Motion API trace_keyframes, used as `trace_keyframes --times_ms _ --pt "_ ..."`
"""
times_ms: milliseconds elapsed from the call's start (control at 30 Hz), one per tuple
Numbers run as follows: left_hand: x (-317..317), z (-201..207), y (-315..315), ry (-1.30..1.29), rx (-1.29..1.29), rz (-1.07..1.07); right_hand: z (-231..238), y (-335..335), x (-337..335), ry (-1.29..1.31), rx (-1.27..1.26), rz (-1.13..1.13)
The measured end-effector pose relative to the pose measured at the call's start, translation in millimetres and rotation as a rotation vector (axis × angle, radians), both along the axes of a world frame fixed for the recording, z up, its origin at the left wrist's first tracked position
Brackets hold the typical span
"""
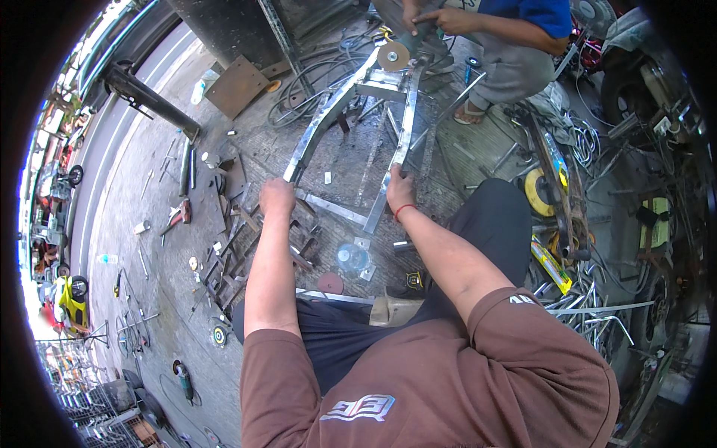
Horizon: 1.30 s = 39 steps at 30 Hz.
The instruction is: The person sits on the floor and positions metal bars onto a partially assembled frame while a coworker uses an angle grinder to cut and smooth the metal pieces. The person adjusts the alignment of the bars and holds them in place as the coworker works.
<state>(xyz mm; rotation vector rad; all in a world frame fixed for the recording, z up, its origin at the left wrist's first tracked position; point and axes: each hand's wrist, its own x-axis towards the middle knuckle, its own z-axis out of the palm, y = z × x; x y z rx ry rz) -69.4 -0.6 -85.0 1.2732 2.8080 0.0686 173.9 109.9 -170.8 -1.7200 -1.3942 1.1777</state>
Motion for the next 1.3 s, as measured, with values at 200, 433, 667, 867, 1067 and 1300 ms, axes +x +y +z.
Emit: trace_keyframes --times_ms 200,433,667,867,1067,1300 --pt "1.2 1.5 0.1 0.013 -0.027 -0.007 6.5 -1.7 1.6 0.078 -0.069 -0.055" --pt "-3.3 -4.5 1.5 0.008 -0.014 -0.002 16.8 -5.2 2.7 0.098 -0.072 -0.056" --pt "-3.2 -5.1 1.7 -0.014 -0.006 0.011 18.6 -6.1 2.1 0.093 -0.061 -0.089" --pt "-1.3 -2.7 1.4 -0.022 -0.010 0.018 14.4 -4.8 1.9 0.068 -0.069 -0.082" --pt "-1.1 -1.8 2.1 -0.018 -0.019 0.010 7.9 -2.9 1.4 0.062 -0.074 -0.078" --pt "-6.5 -7.4 1.8 0.008 -0.009 -0.009 5.2 -1.5 3.6 0.074 -0.072 -0.038"
